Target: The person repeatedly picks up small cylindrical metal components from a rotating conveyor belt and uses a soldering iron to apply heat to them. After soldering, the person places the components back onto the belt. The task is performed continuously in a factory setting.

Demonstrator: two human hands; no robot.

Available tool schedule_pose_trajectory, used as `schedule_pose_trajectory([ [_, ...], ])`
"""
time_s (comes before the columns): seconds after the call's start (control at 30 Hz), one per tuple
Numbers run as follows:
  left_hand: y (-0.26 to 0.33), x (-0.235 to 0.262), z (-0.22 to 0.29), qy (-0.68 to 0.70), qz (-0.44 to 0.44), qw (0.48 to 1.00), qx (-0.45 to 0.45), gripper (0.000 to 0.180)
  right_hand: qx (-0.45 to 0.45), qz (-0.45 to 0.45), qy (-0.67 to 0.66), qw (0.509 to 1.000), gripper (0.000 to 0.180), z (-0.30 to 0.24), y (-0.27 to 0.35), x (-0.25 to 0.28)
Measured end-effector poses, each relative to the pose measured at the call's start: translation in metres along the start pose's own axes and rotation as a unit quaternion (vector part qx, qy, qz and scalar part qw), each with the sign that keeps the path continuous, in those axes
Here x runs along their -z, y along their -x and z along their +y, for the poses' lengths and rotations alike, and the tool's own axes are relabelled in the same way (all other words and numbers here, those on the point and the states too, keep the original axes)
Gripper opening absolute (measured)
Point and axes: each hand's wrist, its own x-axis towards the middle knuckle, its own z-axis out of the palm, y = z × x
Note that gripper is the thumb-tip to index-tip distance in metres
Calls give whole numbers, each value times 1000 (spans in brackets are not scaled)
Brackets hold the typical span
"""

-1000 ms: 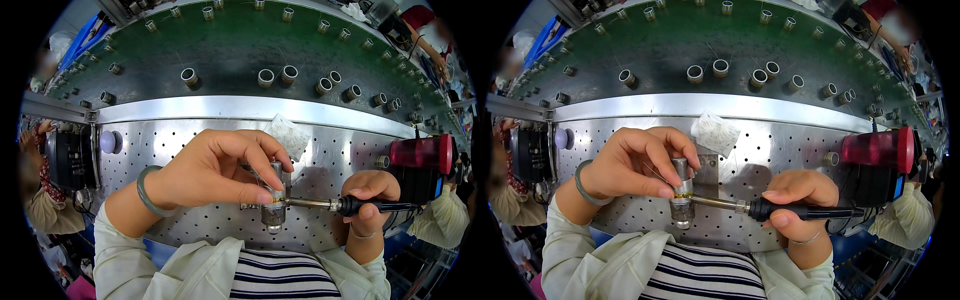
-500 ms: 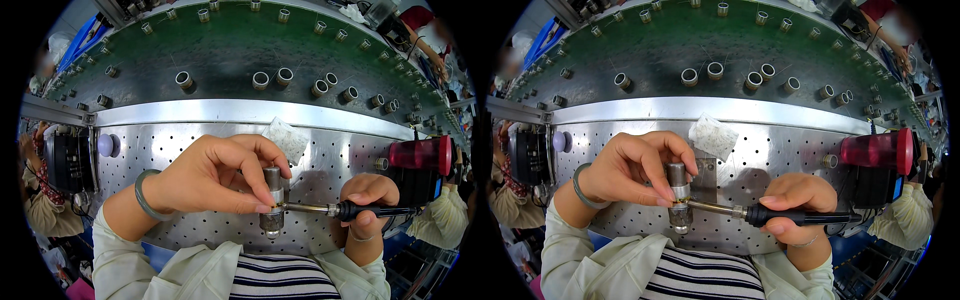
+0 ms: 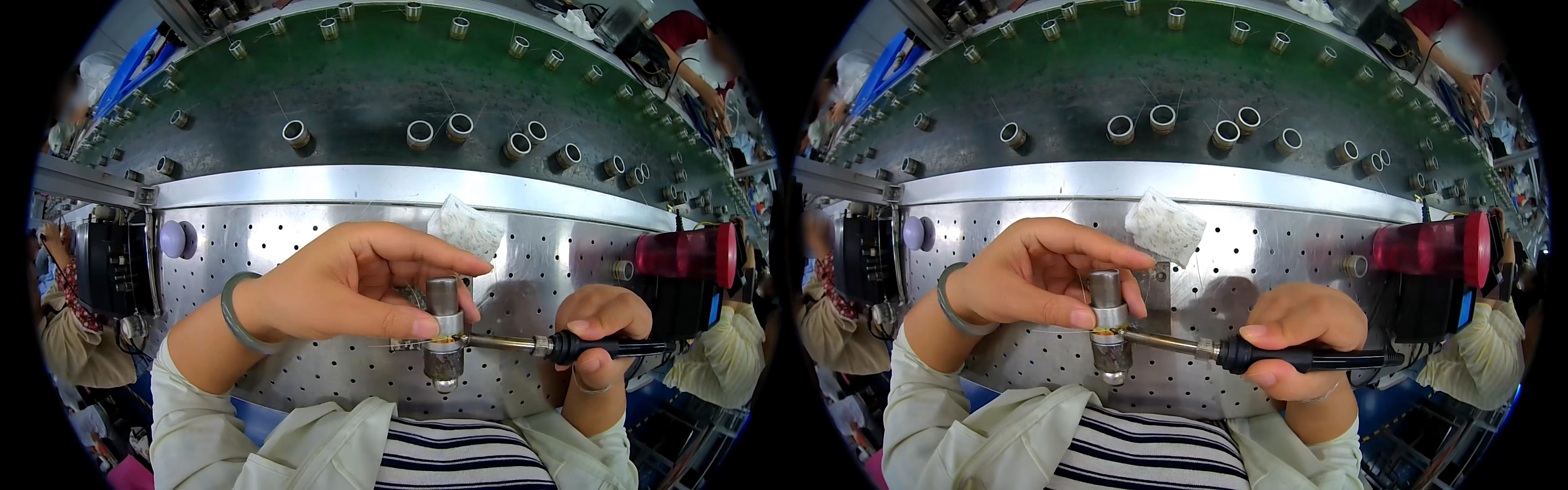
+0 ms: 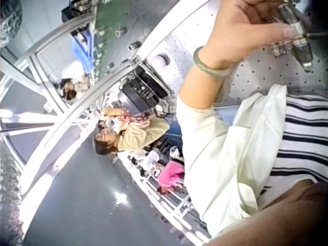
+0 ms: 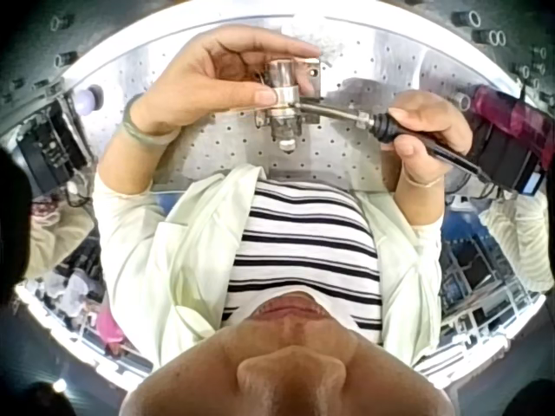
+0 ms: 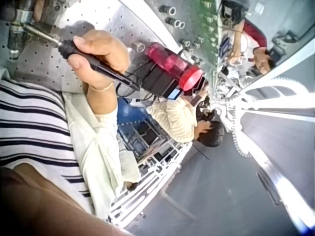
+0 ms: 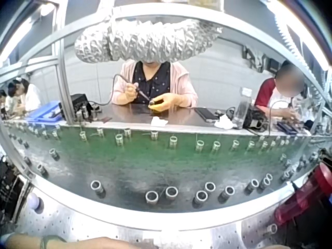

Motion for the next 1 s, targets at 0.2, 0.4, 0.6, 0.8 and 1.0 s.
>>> schedule_pose_trajectory([
  [0.2,-2,0,2,4,-16,1000,13,63,11,-11,20,1000,25,-1,-2,0],
  [0.4,-2,-6,7,-14,0,999,29,75,5,3,39,999,21,-4,1,0],
  [0.6,-6,5,1,7,-32,999,22,77,1,75,-20,997,23,-8,0,1],
  [0.8,-4,6,0,21,-7,999,42,77,-52,72,-37,995,20,-9,4,-1],
  [1.0,-7,6,-6,1,9,999,50,80,-65,80,-44,994,20,-8,2,-7],
])
